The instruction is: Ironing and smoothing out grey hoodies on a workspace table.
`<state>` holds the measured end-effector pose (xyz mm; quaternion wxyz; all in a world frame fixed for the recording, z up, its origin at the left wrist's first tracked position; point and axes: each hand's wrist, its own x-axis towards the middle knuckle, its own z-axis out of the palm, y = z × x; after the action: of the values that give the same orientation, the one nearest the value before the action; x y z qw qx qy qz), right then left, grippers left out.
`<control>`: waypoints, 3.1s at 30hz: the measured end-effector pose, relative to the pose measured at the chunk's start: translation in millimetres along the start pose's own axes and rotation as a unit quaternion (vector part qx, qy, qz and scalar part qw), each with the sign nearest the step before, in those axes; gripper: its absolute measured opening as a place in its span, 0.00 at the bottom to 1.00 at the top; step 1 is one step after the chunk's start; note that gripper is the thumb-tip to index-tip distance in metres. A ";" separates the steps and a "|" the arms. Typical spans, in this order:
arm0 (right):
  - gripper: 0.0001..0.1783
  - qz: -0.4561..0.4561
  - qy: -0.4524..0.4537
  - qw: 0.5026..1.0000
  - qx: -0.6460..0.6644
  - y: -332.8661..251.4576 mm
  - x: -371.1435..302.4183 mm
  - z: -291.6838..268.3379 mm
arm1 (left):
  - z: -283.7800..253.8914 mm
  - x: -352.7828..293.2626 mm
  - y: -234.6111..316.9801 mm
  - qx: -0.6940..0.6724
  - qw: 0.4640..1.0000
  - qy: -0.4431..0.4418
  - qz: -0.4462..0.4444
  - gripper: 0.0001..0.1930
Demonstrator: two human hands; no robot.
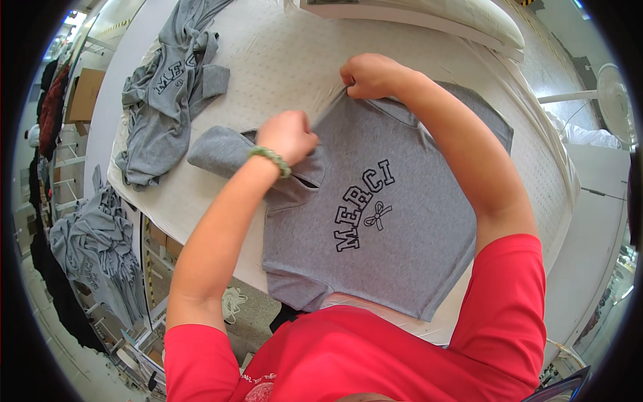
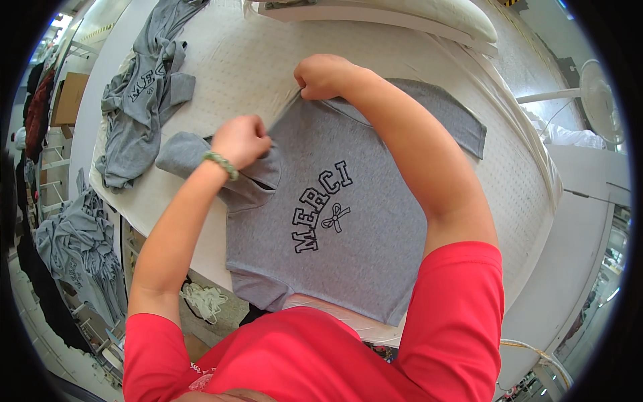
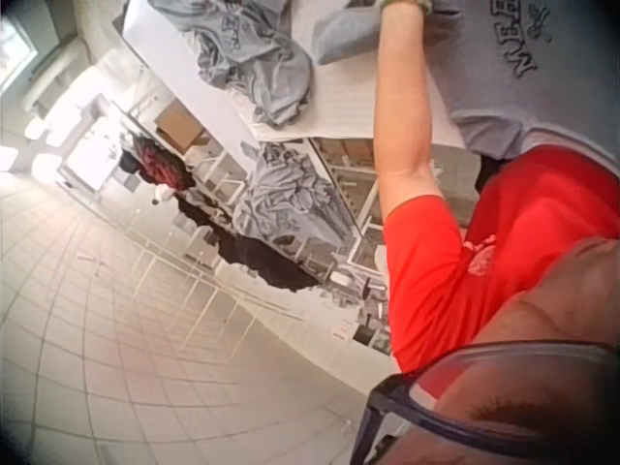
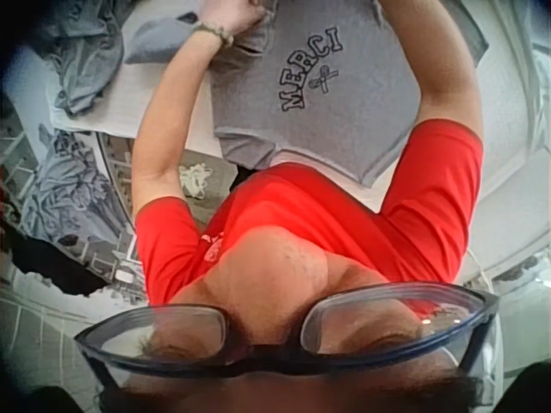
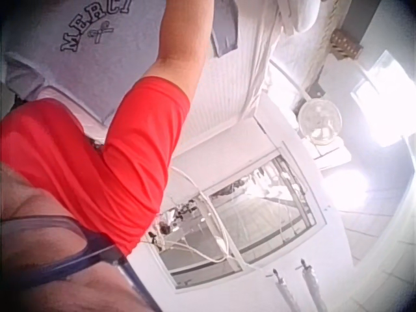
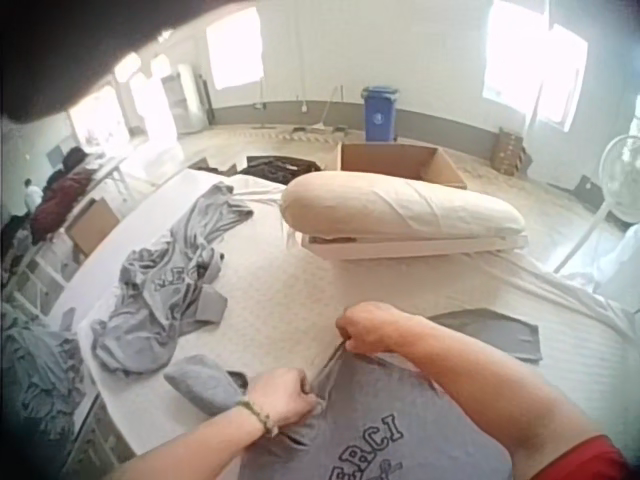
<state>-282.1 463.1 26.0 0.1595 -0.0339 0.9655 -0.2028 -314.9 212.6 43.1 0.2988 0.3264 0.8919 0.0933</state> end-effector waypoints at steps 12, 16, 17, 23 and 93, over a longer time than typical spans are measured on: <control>0.12 0.057 0.008 0.993 0.102 15.5 11.8 12.4 | 16.0 4.5 -26.4 -0.197 0.978 0.061 0.040 0.10; 0.12 0.060 0.022 0.990 0.128 19.1 11.2 16.0 | 15.0 -2.5 -28.9 -0.168 0.980 0.098 0.029 0.09; 0.13 0.062 0.022 0.989 0.135 19.0 11.4 16.3 | 16.3 -3.6 -27.1 -0.127 0.986 0.108 0.026 0.09; 0.12 0.063 0.038 0.987 0.140 15.1 9.9 19.7 | 28.8 -6.3 -13.5 -0.054 0.989 0.135 -0.019 0.06; 0.09 0.157 0.318 0.910 -0.216 69.1 -112.3 26.2 | -7.0 46.9 8.6 0.445 0.831 0.065 0.328 0.29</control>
<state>-167.4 531.0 8.5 -0.1376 0.1510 0.9782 0.0385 -343.1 249.3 29.7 0.0143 0.6901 0.6954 -0.1998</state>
